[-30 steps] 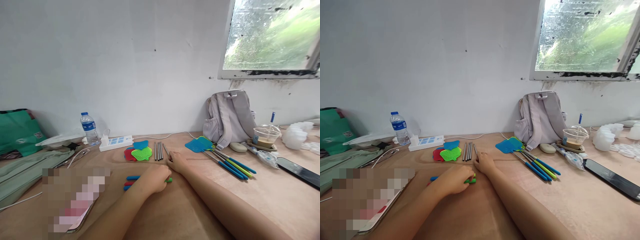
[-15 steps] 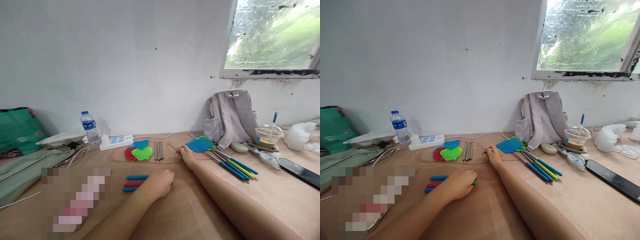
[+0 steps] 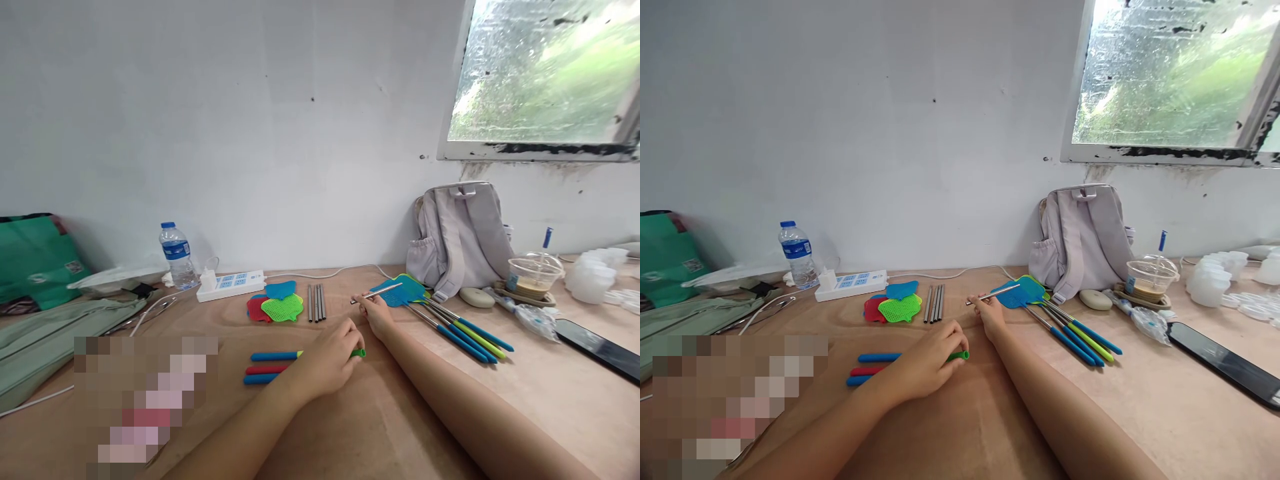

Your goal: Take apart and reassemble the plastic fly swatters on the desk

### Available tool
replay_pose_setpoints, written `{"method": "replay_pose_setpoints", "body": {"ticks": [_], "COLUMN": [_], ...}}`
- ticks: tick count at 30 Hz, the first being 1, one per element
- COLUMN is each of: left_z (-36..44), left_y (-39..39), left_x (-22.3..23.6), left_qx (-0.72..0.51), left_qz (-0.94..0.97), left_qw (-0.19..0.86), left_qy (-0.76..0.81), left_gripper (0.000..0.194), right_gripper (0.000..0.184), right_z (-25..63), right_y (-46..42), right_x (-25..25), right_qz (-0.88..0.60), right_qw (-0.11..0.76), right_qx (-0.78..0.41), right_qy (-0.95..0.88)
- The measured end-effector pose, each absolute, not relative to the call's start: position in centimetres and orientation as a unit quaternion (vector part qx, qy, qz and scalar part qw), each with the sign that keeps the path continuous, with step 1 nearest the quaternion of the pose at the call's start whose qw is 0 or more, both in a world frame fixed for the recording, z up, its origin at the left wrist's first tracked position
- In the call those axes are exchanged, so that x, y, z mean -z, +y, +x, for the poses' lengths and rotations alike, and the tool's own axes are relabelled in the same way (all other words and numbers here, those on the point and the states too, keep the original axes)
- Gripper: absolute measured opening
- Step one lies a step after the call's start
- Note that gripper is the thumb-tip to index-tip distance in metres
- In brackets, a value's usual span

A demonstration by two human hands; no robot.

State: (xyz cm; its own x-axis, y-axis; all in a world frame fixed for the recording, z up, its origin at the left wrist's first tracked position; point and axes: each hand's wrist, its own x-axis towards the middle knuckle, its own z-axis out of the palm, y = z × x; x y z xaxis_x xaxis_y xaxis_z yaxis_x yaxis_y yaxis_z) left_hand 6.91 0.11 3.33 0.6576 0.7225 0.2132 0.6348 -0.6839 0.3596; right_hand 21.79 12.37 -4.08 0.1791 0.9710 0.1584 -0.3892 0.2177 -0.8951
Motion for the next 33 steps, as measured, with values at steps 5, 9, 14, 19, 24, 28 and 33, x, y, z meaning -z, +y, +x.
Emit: {"method": "replay_pose_setpoints", "body": {"ticks": [5, 9, 14, 19, 24, 28, 33], "left_z": [8.8, 10.8, 11.2, 10.7, 10.9, 10.8, 10.7], "left_y": [-0.4, -0.7, -0.7, 0.0, 0.3, 0.2, 0.0], "left_x": [-2.3, 0.8, 3.0, 3.0, 3.1, 2.8, 2.4], "left_qx": [-0.355, -0.481, -0.484, -0.482, -0.435, -0.423, -0.396], "left_qz": [0.760, 0.553, 0.423, 0.431, 0.461, 0.474, 0.481], "left_qw": [0.388, 0.600, 0.695, 0.691, 0.685, 0.675, 0.686], "left_qy": [0.380, 0.320, 0.323, 0.323, 0.360, 0.375, 0.375], "left_gripper": [0.011, 0.031, 0.038, 0.036, 0.039, 0.029, 0.014], "right_gripper": [0.032, 0.030, 0.027, 0.029, 0.028, 0.028, 0.025], "right_z": [22.1, 22.6, 23.3, 24.6, 25.7, 25.2, 24.5], "right_y": [12.9, 13.0, 11.6, 8.4, 5.1, 4.2, 4.2], "right_x": [4.6, 4.5, 3.8, 4.0, 4.3, 4.1, 3.9], "right_qz": [-0.354, -0.336, -0.320, -0.314, -0.326, -0.320, -0.321], "right_qw": [0.683, 0.692, 0.693, 0.650, 0.603, 0.601, 0.619], "right_qx": [-0.525, -0.537, -0.558, -0.608, -0.650, -0.660, -0.653], "right_qy": [-0.365, -0.347, -0.327, -0.331, -0.329, -0.316, -0.295]}}
